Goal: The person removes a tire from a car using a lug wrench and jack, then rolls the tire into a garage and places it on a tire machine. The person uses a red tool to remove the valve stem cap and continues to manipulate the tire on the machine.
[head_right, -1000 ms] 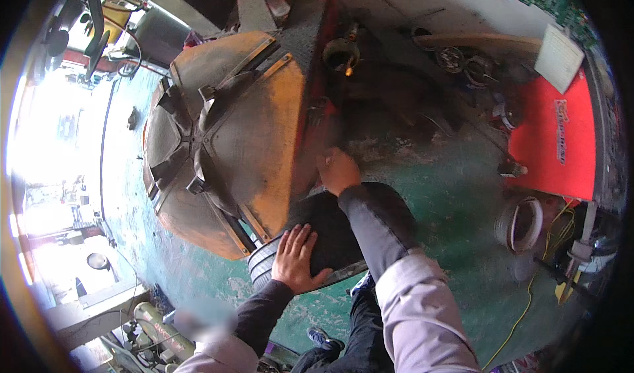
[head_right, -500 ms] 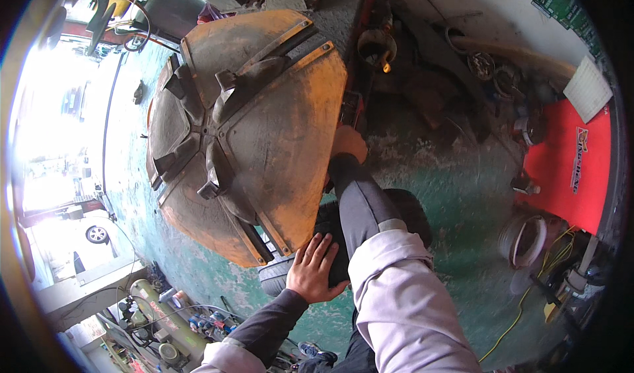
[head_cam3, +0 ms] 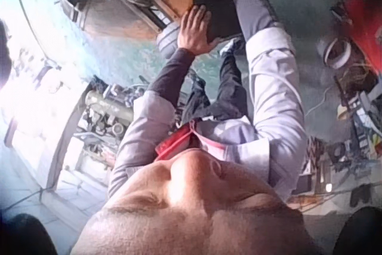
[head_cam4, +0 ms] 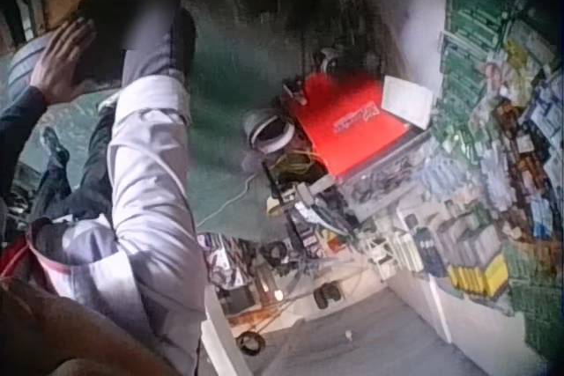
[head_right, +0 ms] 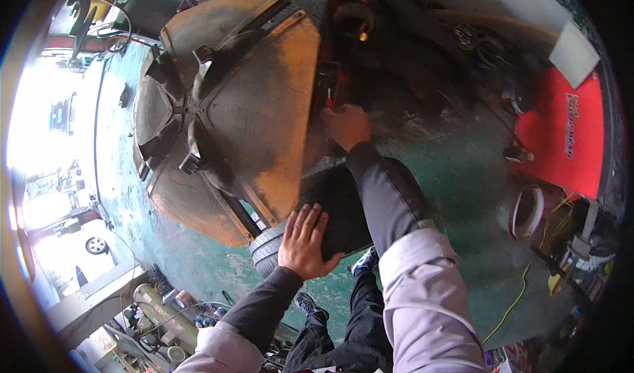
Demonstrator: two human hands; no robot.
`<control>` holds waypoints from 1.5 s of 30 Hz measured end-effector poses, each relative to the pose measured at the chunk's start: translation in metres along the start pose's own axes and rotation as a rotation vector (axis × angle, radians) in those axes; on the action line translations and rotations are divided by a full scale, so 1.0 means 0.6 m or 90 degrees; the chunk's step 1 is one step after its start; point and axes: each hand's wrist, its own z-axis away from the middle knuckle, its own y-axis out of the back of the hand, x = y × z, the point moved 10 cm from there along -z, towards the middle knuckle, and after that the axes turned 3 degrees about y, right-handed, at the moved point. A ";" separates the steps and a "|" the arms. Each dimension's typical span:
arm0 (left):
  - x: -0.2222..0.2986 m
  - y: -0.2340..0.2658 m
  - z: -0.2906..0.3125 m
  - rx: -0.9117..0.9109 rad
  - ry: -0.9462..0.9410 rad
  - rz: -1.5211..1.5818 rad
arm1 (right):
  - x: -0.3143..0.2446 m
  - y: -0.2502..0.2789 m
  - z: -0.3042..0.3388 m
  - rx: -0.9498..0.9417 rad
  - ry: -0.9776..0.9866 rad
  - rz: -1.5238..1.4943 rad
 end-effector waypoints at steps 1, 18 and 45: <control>0.003 0.004 0.000 0.016 -0.010 -0.005 | 0.013 0.020 0.028 -0.016 -0.016 -0.132; 0.014 -0.006 0.032 0.230 -0.104 -0.093 | 0.520 0.103 0.767 0.282 -0.156 -0.580; 0.015 -0.005 0.017 0.252 -0.157 -0.059 | 0.845 -0.432 0.732 0.200 -0.252 0.067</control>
